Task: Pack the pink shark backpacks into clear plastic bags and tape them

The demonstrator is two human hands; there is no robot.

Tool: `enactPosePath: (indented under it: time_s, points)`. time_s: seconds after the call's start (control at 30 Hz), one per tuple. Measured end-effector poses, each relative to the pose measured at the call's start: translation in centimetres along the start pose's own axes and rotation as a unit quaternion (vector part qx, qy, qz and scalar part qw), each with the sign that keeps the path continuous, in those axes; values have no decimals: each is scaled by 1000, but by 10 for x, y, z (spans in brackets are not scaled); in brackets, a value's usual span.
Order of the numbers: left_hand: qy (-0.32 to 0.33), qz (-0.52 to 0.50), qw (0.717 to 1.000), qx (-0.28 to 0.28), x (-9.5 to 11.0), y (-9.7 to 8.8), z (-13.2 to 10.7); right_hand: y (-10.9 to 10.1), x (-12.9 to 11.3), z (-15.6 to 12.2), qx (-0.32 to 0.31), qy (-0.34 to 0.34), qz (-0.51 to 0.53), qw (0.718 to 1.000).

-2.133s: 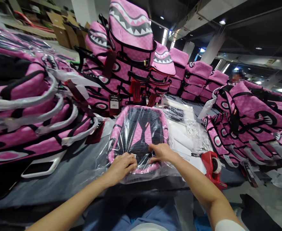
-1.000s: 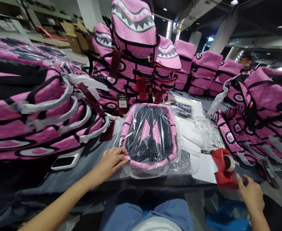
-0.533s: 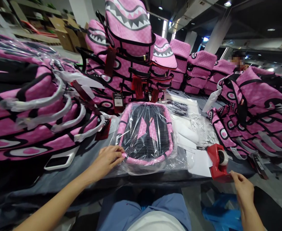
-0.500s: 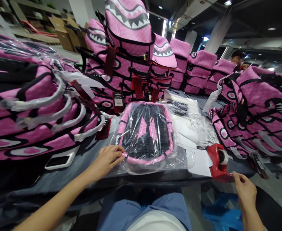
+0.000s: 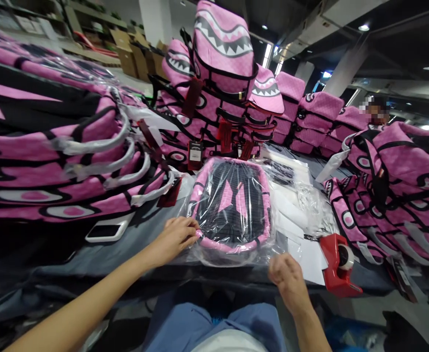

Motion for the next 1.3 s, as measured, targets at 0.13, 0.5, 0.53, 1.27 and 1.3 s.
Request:
enactPosePath:
  time_s: [0.13,0.5,0.53,1.27,1.3]
  points:
    - [4,-7,1000,10,1,1,-1,156,-32,55,-333,-116,-326,877]
    - [17,-32,999,34,3,-2,-6,192,17,155,-295,-33,-652,698]
    - [18,-33,999,33,4,-3,-6,181,12,160,-268,-22,-657,705]
    - [-235,-269,907,224,-81,-53,0,21,-21,48,91,-181,-405,892]
    - [-257,-294,890,237,-90,-51,1,-21,-18,29,171,-164,-405,883]
Point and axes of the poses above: each hand's wrist, its own z-axis towards the middle knuckle, its own y-axis out of the palm, x = y × z, the point moved 10 cm from there along z, towards the middle knuckle, and after that the axes turned 6 degrees about y, right-handed, at the moved point
